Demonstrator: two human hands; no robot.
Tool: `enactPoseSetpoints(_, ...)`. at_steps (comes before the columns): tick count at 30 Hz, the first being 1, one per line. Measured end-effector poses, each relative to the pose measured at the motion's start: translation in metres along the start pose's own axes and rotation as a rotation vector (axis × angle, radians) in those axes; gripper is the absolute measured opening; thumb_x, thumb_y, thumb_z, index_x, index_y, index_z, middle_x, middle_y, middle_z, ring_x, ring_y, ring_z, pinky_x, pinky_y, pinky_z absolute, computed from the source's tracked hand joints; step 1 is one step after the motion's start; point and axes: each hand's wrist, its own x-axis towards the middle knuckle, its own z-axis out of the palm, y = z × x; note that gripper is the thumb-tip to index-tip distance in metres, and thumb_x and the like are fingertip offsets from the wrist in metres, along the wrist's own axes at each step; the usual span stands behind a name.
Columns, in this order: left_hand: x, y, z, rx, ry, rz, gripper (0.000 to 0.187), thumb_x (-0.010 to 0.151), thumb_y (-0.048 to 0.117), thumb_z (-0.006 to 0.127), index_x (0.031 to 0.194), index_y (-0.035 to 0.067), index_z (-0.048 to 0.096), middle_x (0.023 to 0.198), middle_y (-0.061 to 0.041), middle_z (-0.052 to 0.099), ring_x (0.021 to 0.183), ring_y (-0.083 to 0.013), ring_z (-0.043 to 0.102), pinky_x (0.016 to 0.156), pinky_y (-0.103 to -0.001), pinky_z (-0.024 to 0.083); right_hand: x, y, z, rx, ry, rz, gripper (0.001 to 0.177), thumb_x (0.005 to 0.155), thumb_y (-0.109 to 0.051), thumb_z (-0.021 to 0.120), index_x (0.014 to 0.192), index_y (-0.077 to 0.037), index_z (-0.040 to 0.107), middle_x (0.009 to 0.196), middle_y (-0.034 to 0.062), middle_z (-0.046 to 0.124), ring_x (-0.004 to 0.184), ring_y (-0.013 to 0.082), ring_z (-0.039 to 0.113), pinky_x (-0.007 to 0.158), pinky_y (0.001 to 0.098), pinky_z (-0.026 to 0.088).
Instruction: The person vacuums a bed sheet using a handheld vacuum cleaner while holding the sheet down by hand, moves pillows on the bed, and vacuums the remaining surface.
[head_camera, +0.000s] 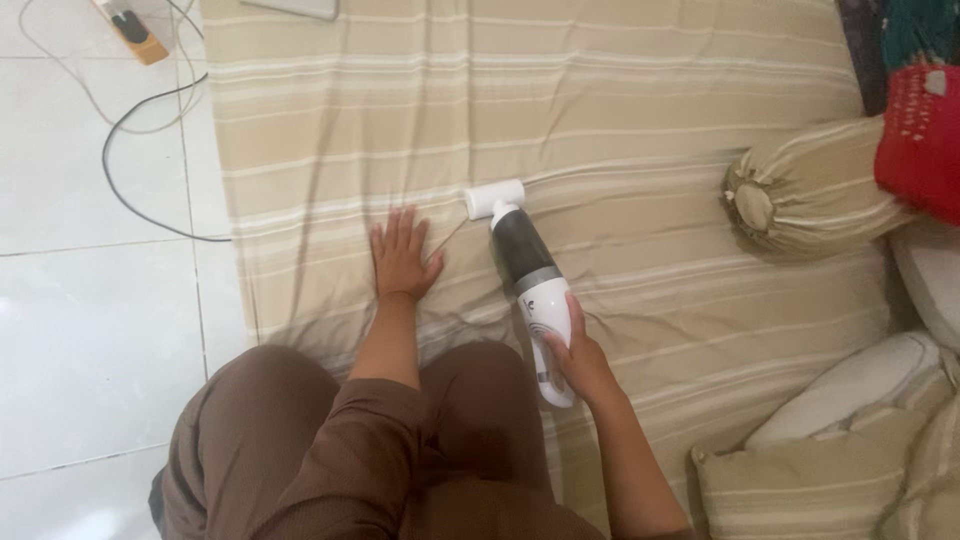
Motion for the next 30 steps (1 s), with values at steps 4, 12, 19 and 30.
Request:
enactPoseSetpoints(4, -0.001, 0.0, 0.0, -0.029, -0.019, -0.022, 0.066, 0.091, 0.052, 0.059, 0.149, 0.019, 0.052, 0.168, -0.006, 0.026, 0.157, -0.0294, 0.016, 0.126, -0.058, 0.01, 0.047, -0.024, -0.004, -0.052, -0.004, 0.03, 0.082, 0.099, -0.041, 0.054, 0.162, -0.03, 0.003, 0.131, 0.0295, 0.062, 0.115, 0.0447, 0.067, 0.095, 0.0499, 0.054)
enactPoseSetpoints(12, 0.0, -0.009, 0.012, -0.098, 0.004, -0.021, 0.07, 0.088, 0.052, 0.064, 0.148, 0.019, 0.051, 0.167, -0.007, 0.026, 0.156, -0.0305, 0.018, 0.123, -0.061, 0.013, 0.246, -0.108, 0.01, -0.017, 0.075, -0.12, 0.088, 0.1, -0.038, 0.058, 0.164, -0.032, -0.001, 0.106, 0.0315, 0.073, 0.088, 0.0421, 0.075, 0.079, 0.0492, 0.058)
enactPoseSetpoints(19, -0.002, -0.013, 0.022, -0.142, 0.033, -0.007, 0.07, 0.088, 0.051, 0.066, 0.149, 0.02, 0.05, 0.168, -0.006, 0.028, 0.157, -0.029, 0.019, 0.124, -0.06, 0.015, 0.313, -0.194, 0.015, 0.12, 0.122, -0.215, 0.09, 0.099, -0.035, 0.063, 0.163, -0.035, -0.001, 0.106, 0.0259, 0.073, 0.069, 0.0343, 0.074, 0.064, 0.0421, 0.059)
enactPoseSetpoints(30, 0.005, -0.008, 0.018, -0.037, -0.113, -0.039, 0.074, 0.094, 0.056, 0.055, 0.155, 0.02, 0.037, 0.17, -0.006, 0.014, 0.157, -0.0265, 0.006, 0.125, -0.055, 0.006, 0.147, -0.092, 0.021, -0.016, 0.004, -0.184, 0.086, 0.099, -0.043, 0.055, 0.164, -0.033, 0.0, 0.131, 0.0331, 0.063, 0.117, 0.048, 0.065, 0.098, 0.0498, 0.052)
